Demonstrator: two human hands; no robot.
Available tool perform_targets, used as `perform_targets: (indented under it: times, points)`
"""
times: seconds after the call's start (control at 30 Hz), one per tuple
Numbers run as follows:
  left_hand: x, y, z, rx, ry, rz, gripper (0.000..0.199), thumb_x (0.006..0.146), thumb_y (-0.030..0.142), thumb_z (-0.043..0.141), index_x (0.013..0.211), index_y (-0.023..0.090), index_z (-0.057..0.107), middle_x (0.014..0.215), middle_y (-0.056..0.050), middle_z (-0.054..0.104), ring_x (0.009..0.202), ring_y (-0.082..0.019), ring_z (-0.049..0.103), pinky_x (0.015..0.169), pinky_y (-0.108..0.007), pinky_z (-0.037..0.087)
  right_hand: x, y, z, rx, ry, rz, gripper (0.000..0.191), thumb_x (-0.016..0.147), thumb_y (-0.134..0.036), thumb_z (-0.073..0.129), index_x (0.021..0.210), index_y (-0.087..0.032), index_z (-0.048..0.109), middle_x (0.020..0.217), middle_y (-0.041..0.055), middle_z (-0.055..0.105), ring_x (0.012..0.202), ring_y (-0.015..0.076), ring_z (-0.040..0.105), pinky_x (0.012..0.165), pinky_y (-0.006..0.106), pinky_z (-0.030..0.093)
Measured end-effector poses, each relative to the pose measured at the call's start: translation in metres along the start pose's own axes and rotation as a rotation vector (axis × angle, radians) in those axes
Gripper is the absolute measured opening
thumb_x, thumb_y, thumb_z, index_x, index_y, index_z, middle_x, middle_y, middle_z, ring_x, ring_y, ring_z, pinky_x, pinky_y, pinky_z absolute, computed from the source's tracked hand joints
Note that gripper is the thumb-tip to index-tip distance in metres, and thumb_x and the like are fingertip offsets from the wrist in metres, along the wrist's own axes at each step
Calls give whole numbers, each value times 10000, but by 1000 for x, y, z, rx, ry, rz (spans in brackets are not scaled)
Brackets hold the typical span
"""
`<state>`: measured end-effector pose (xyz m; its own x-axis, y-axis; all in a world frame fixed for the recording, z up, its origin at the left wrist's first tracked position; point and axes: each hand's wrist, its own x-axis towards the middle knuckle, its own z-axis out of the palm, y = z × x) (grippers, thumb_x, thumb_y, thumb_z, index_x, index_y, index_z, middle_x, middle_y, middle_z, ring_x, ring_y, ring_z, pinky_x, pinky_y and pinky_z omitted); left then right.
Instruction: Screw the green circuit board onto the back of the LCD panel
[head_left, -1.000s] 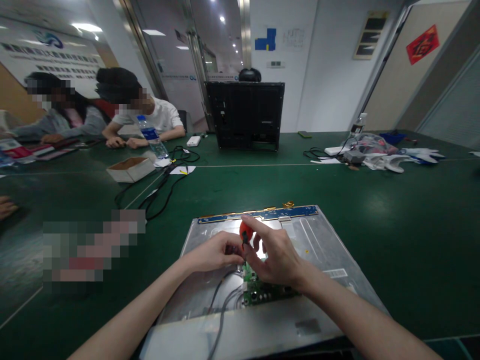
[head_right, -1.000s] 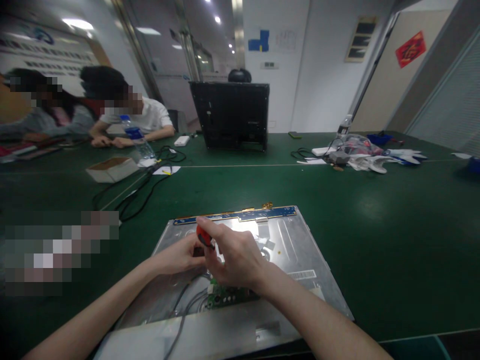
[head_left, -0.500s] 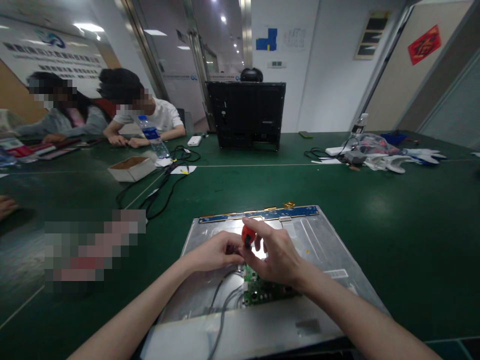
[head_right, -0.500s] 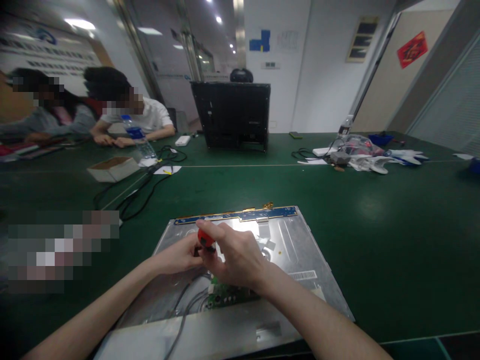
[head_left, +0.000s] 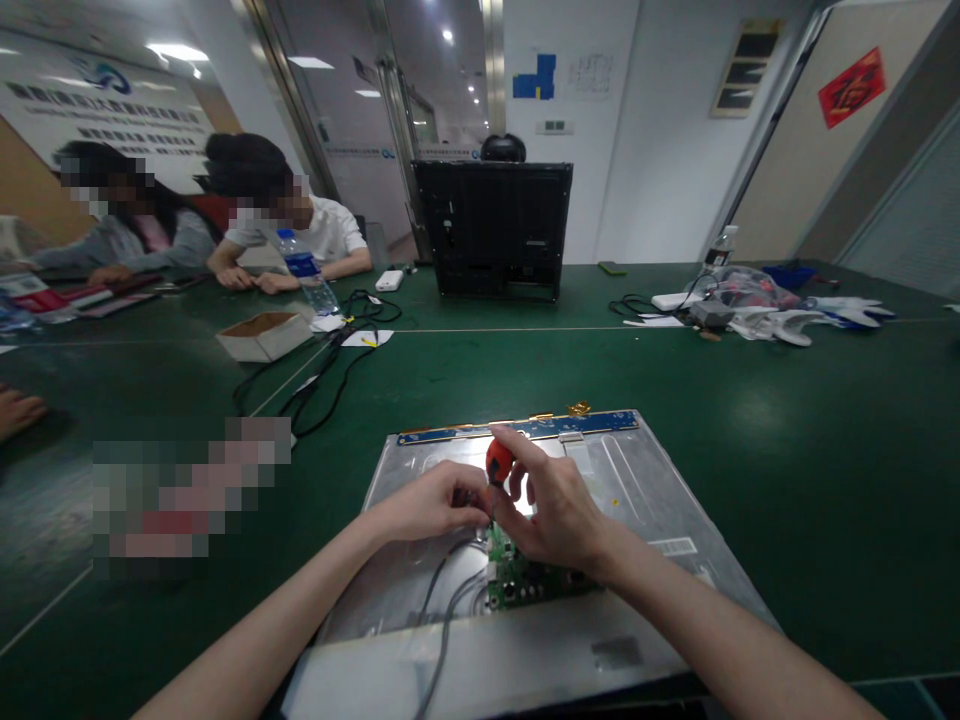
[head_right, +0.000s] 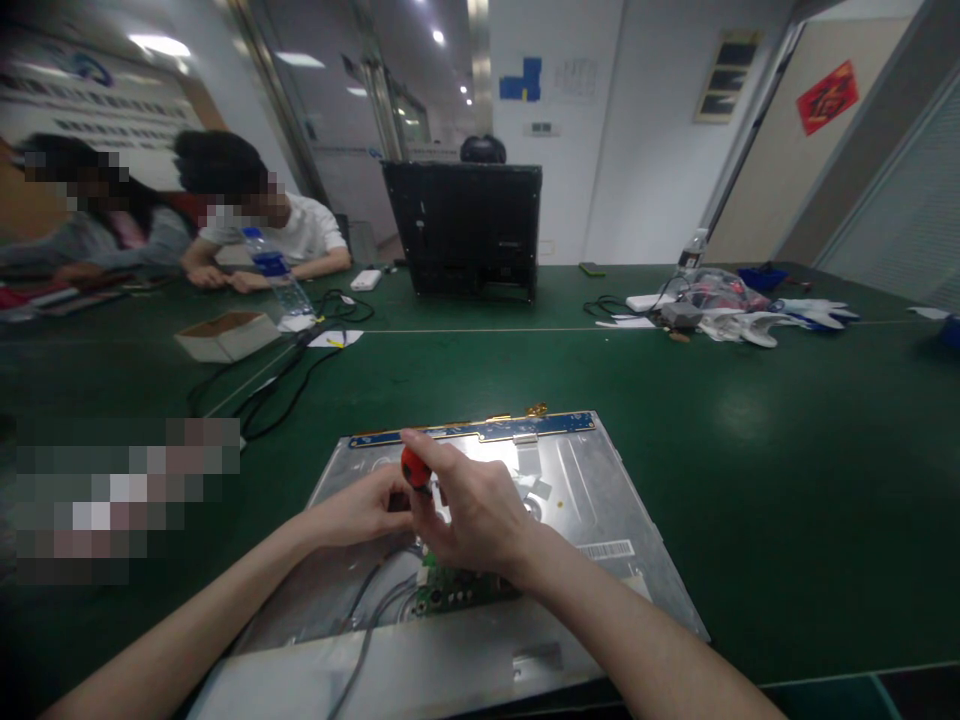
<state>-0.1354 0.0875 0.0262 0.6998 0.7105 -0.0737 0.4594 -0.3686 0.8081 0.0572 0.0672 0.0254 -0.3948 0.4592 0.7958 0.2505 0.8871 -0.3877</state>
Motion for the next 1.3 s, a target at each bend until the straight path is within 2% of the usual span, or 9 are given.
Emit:
perform_targets:
  times: [0.23, 0.47, 0.67, 0.97, 1.3]
  points:
    - [-1, -2, 3, -56, 23, -7, 67, 741, 187, 621, 690, 146, 603, 676, 15, 565, 636, -134, 509, 593, -220, 391, -1, 4, 2, -27, -1, -14, 625, 897, -198, 509, 1441, -254, 207, 875, 8, 621, 546, 94, 506, 456, 217, 422]
    - [0, 0, 1, -24, 9, 13, 102, 734, 164, 623, 637, 146, 595, 658, 20, 563, 635, -129, 497, 619, -231, 391, -2, 2, -1, 30, -35, 1, 678, 860, -151, 487, 1459, -210, 174, 944, 49, 625, 553, 100, 517, 446, 227, 428]
    - [-1, -1, 2, -7, 21, -21, 155, 768, 219, 639, 640, 143, 597, 667, 17, 571, 633, -129, 504, 615, -228, 403, 0, 1, -1, 2, -17, -9, 661, 863, -129, 468, 1457, -199, 186, 940, 58, 633, 558, 104, 536, 454, 228, 445]
    - [0, -2, 0, -22, 6, -8, 86, 737, 192, 636, 681, 146, 592, 666, 24, 547, 627, -127, 493, 588, -217, 391, 0, 4, 0, -34, -24, -24, 624, 908, -209, 512, 1443, -270, 197, 908, 22, 627, 566, 105, 530, 473, 230, 444]
    - [-1, -1, 3, -11, 22, -15, 127, 757, 196, 625, 644, 146, 597, 648, 18, 572, 620, -128, 509, 592, -220, 395, -1, 2, -1, -25, -50, 2, 682, 873, -148, 463, 1474, -206, 145, 964, 63, 645, 583, 117, 568, 458, 239, 465]
